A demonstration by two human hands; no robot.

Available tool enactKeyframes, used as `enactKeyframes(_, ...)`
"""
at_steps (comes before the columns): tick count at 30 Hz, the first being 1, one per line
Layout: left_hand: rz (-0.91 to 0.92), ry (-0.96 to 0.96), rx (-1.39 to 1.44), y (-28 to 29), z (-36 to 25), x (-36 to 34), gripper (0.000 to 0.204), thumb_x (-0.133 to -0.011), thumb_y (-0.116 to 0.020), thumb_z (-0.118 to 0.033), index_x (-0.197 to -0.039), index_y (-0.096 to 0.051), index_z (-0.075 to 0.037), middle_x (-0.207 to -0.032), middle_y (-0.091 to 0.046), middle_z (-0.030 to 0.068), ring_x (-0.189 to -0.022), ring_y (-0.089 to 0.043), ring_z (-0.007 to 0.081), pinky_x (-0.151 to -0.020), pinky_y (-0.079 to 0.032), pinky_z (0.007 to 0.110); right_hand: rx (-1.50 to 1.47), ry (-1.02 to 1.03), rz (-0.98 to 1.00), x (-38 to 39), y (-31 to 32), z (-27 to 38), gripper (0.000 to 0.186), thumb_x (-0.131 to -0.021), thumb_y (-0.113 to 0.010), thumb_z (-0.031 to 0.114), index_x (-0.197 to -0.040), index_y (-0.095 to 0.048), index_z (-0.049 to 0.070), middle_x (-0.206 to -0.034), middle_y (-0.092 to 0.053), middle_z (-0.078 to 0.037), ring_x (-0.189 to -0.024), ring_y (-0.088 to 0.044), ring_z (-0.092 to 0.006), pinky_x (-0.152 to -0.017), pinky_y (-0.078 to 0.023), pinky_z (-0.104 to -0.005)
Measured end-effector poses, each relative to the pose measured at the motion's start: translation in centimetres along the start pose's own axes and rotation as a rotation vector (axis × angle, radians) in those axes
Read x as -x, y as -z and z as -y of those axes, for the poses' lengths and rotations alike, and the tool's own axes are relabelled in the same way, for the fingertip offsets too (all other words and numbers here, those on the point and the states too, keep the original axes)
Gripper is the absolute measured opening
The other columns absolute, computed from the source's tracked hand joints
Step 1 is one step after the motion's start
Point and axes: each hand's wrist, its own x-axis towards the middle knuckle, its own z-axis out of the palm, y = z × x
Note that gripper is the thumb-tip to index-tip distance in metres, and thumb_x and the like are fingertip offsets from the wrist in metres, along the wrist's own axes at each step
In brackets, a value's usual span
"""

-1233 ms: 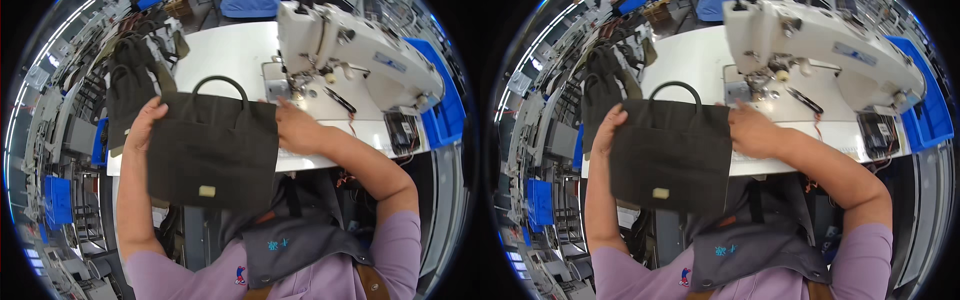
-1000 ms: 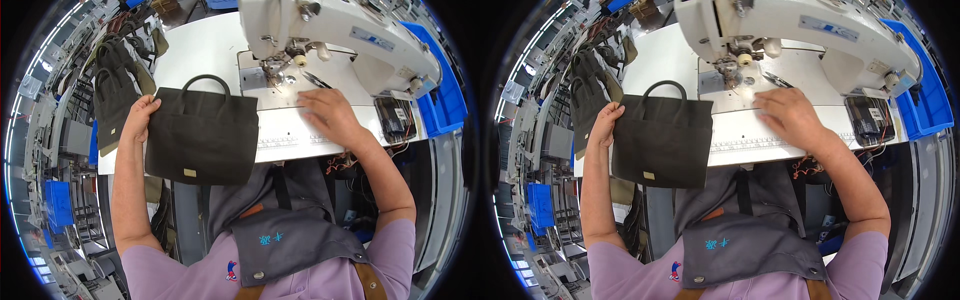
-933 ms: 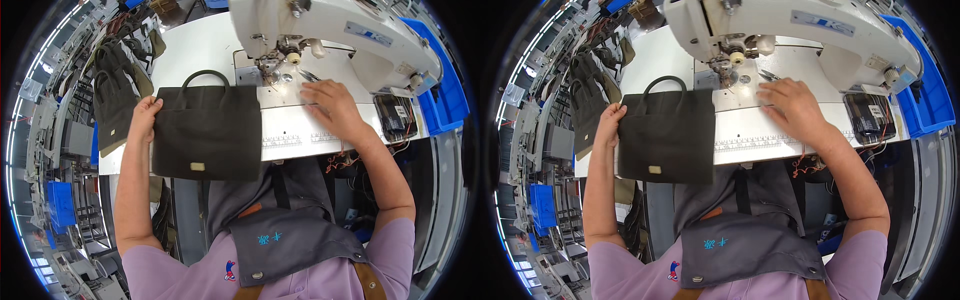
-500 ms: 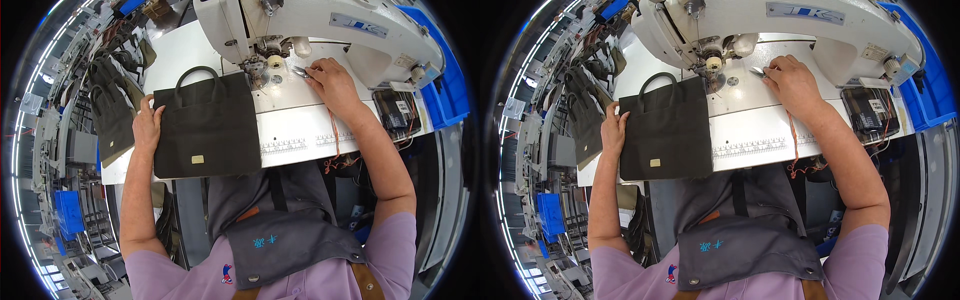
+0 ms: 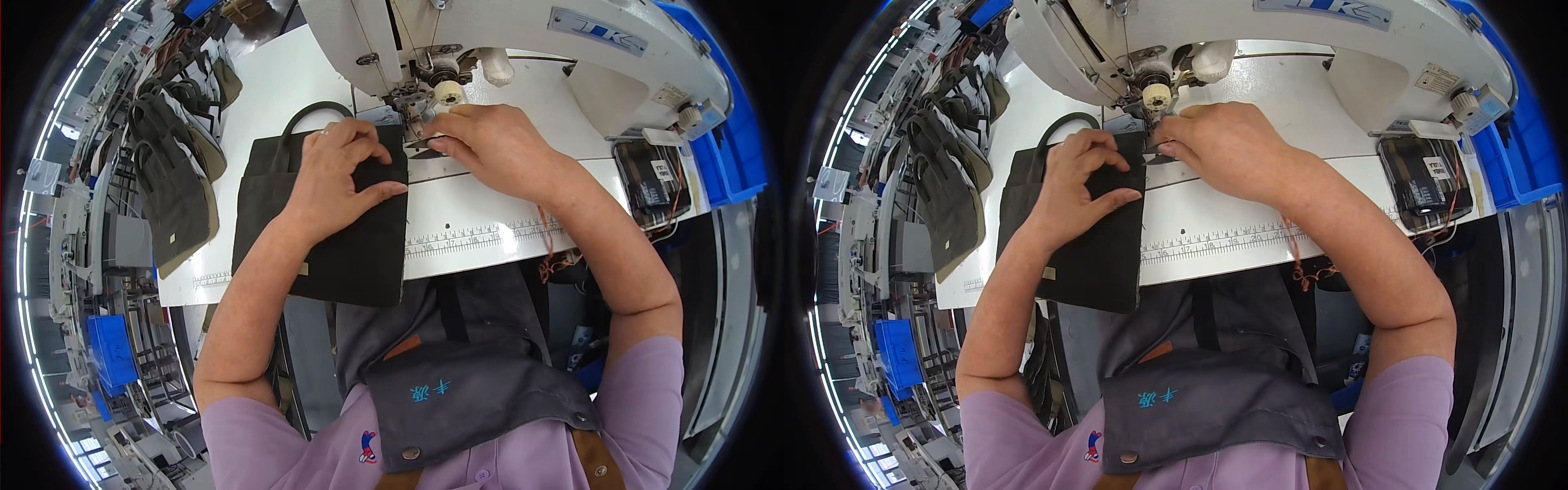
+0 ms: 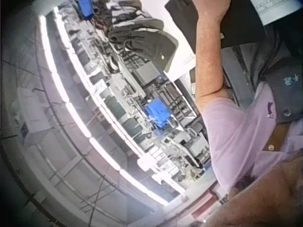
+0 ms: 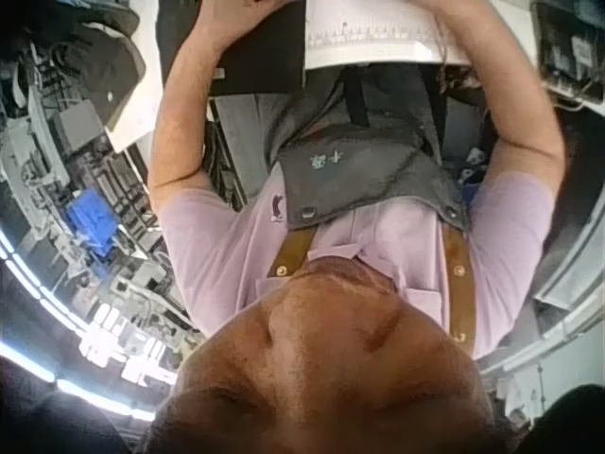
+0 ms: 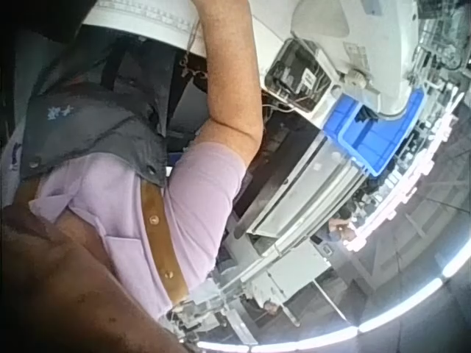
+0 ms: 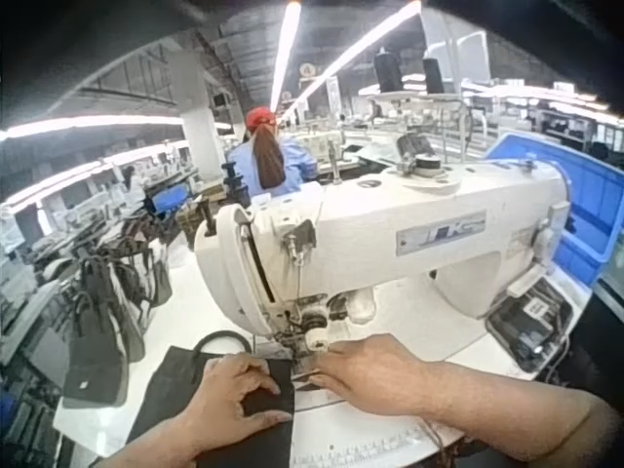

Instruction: Sewing components of a dark green bag using an industrial sewing machine.

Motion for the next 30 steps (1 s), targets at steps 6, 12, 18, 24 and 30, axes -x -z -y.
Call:
enactKeyframes(6, 0.079, 0.239, 0.035, -2.0, -1.9, 0.4, 0.037, -0.075, -0.088, -0.038, -0.090, -0.066, -0.012, -0.115, -0.058, 0.0035, -0.110, -0.055, 0.0270, -0.098, -0.036, 0.043, -0.197, 0.022, -0.045, 0.4, -1.4, -1.0, 0.025, -0.091, -0.072, 0.028, -0.111, -0.075, 0.014, -0.092, -0.068, -0.008, -0.082, -0.069, -0.0315, -0.072, -0.054, -0.0440)
enactKeyframes(12, 0.133, 0.255, 0.064, -1.7, -2.4, 0.2, 0.035, -0.075, -0.087, -0.037, -0.087, -0.066, -0.012, -0.117, -0.056, 0.0033, -0.115, -0.054, 0.0253, -0.107, -0.030, 0.046, -0.236, 0.081, -0.036, 1.1, -1.2, -1.5, 0.018, -0.089, -0.074, 0.023, -0.102, -0.078, 0.012, -0.093, -0.068, -0.005, -0.081, -0.069, -0.0272, -0.071, -0.055, -0.0418)
enactKeyframes(18, 0.121, 0.275, 0.089, -2.0, -1.9, 0.3, 0.025, -0.078, -0.084, -0.029, -0.087, -0.068, -0.011, -0.124, -0.057, 0.0041, -0.125, -0.052, 0.0264, -0.114, -0.025, 0.048, -0.241, 0.059, -0.025, 0.9, -1.1, -1.5, 0.017, -0.088, -0.075, 0.026, -0.093, -0.078, 0.010, -0.091, -0.069, -0.004, -0.076, -0.069, -0.0258, -0.068, -0.055, -0.0395)
enactKeyframes(24, 0.142, 0.251, 0.196, -1.5, -1.4, 0.2, 0.021, -0.079, -0.082, -0.024, -0.097, -0.075, -0.015, -0.130, -0.058, 0.0037, -0.127, -0.053, 0.0263, -0.117, -0.023, 0.050, -0.220, 0.029, -0.014, 1.0, -0.4, -1.5, 0.022, -0.087, -0.076, 0.030, -0.098, -0.078, 0.011, -0.090, -0.070, -0.004, -0.079, -0.070, -0.0264, -0.072, -0.055, -0.0412)
enactKeyframes(30, 0.067, 0.308, 0.196, -2.1, -0.9, -0.1, 0.016, -0.079, -0.083, -0.025, -0.090, -0.077, -0.015, -0.128, -0.060, 0.0023, -0.127, -0.054, 0.0230, -0.116, -0.024, 0.049, -0.191, 0.034, 0.014, 0.9, -1.0, -1.7, 0.020, -0.086, -0.075, 0.028, -0.101, -0.079, 0.014, -0.090, -0.070, -0.002, -0.082, -0.070, -0.0257, -0.074, -0.055, -0.0411)
